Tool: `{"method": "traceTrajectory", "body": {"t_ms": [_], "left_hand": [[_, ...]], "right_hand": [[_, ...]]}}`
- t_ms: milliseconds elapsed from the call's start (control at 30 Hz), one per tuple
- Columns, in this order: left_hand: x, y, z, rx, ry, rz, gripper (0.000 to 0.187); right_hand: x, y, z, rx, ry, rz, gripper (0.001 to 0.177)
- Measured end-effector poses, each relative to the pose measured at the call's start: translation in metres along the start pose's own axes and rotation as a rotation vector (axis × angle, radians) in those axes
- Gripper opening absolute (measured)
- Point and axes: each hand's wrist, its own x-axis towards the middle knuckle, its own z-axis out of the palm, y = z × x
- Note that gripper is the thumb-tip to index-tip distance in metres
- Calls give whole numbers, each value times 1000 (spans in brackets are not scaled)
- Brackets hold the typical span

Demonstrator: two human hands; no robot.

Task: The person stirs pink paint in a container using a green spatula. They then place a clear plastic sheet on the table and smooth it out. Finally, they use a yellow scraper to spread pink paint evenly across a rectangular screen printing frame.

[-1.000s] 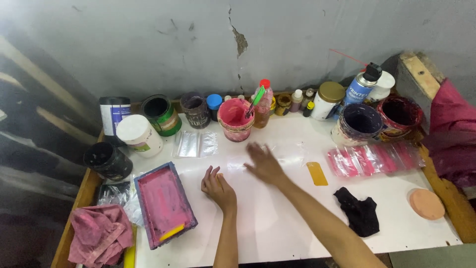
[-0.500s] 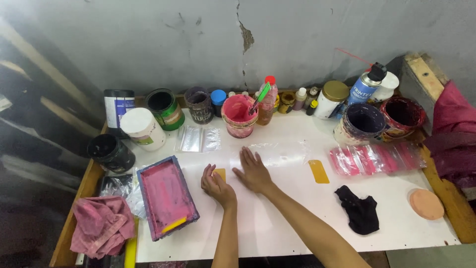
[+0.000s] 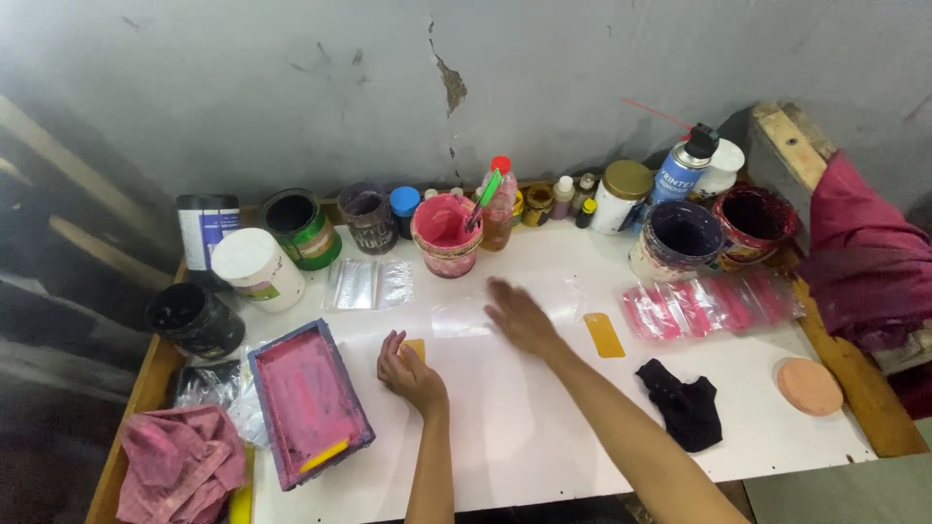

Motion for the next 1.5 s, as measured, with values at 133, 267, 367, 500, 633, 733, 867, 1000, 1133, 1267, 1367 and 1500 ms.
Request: {"method": "traceTrajectory", "body": {"t_ms": [133,267,367,500,633,733,867,1000,1133,1267,1367,1500], "left_hand": [[4,-22,11,139,0,138,24],[-4,42,10,436,-417,617,29],[-6,76,6,682,-852,534,51],[-7,69,12,893,-889,328,72],[-11,49,19,927,-786,260,79],[-15,36,21,953,-635,296,84],[-15,55,13,900,-665,401,72],[-15,34,20,969,-595,337,78],[-16,47,17,923,-575,374,73],[-21,32,20,838,-558,481,59],[-24,17,21,830,-460,513,63],[-29,15,15,801,-387,578,64]], "right_hand": [[8,-6,-62,-38,-523,442,76],[-2,-15,-70,7,-613,305,75],[-10,-8,-78,60,-688,274,76],[-32,24,-76,-136,-421,382,64],[-37,43,-104,-57,-505,615,77],[-37,31,-119,-128,-507,716,82],[-38,19,-128,-123,-500,697,79],[-49,22,-119,-182,-485,779,80],[-41,1,-148,-113,-435,703,71],[-52,-3,-147,-103,-418,666,68],[-61,-4,-142,-114,-397,685,71],[-70,-17,-155,-102,-411,659,67]]}}
